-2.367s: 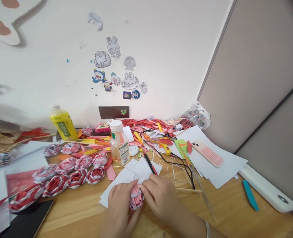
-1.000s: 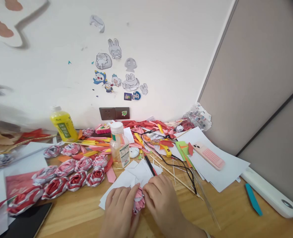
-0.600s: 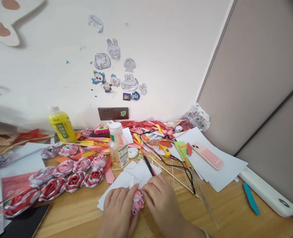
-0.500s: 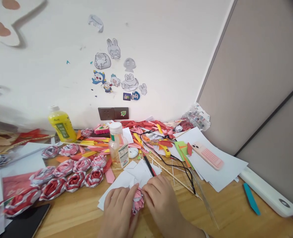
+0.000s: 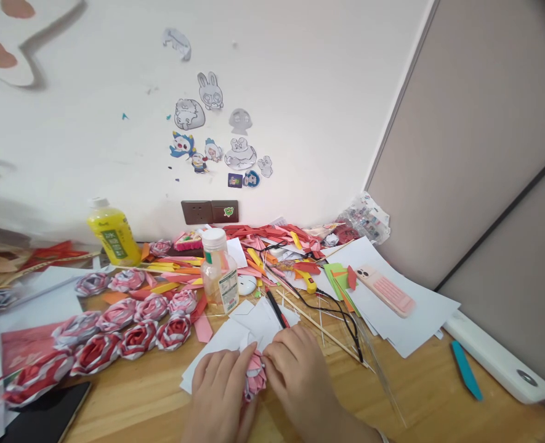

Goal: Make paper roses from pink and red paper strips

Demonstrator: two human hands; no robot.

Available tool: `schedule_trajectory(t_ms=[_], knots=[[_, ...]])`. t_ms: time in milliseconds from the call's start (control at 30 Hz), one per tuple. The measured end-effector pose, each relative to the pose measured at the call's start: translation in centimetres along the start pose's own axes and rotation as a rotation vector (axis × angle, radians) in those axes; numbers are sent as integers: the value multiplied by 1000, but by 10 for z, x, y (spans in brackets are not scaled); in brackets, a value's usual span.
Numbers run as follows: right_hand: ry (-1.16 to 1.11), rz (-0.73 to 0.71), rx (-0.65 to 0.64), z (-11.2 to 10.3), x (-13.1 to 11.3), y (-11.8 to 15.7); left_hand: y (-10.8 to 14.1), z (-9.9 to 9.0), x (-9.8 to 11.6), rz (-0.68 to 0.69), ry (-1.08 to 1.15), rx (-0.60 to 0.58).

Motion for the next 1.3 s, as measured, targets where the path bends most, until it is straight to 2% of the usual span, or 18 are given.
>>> schedule_trajectory(t_ms=[233, 500, 700, 1167, 1300], knots=[[39, -39, -12, 7, -1, 4, 0, 3, -1, -1, 10, -15], [-19, 14, -1, 2, 2, 0, -1, -2, 2, 23, 3, 16], [-26, 25, 18, -1, 2, 1, -1, 0, 0, -2, 4, -15], [73, -94, -29, 13, -5, 5, 8, 11, -4, -107, 75, 1], [56, -20, -29, 8, 1, 1, 3, 6, -3, -67, 73, 4]])
Point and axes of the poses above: each hand's wrist, its own y-axis away from the middle knuckle, its own z-axis out of the palm, x = y × z, the point moved 9 cm from there along -y, towards the middle knuckle, and after that the axes turned 9 degrees about z, right-handed, at the moved point
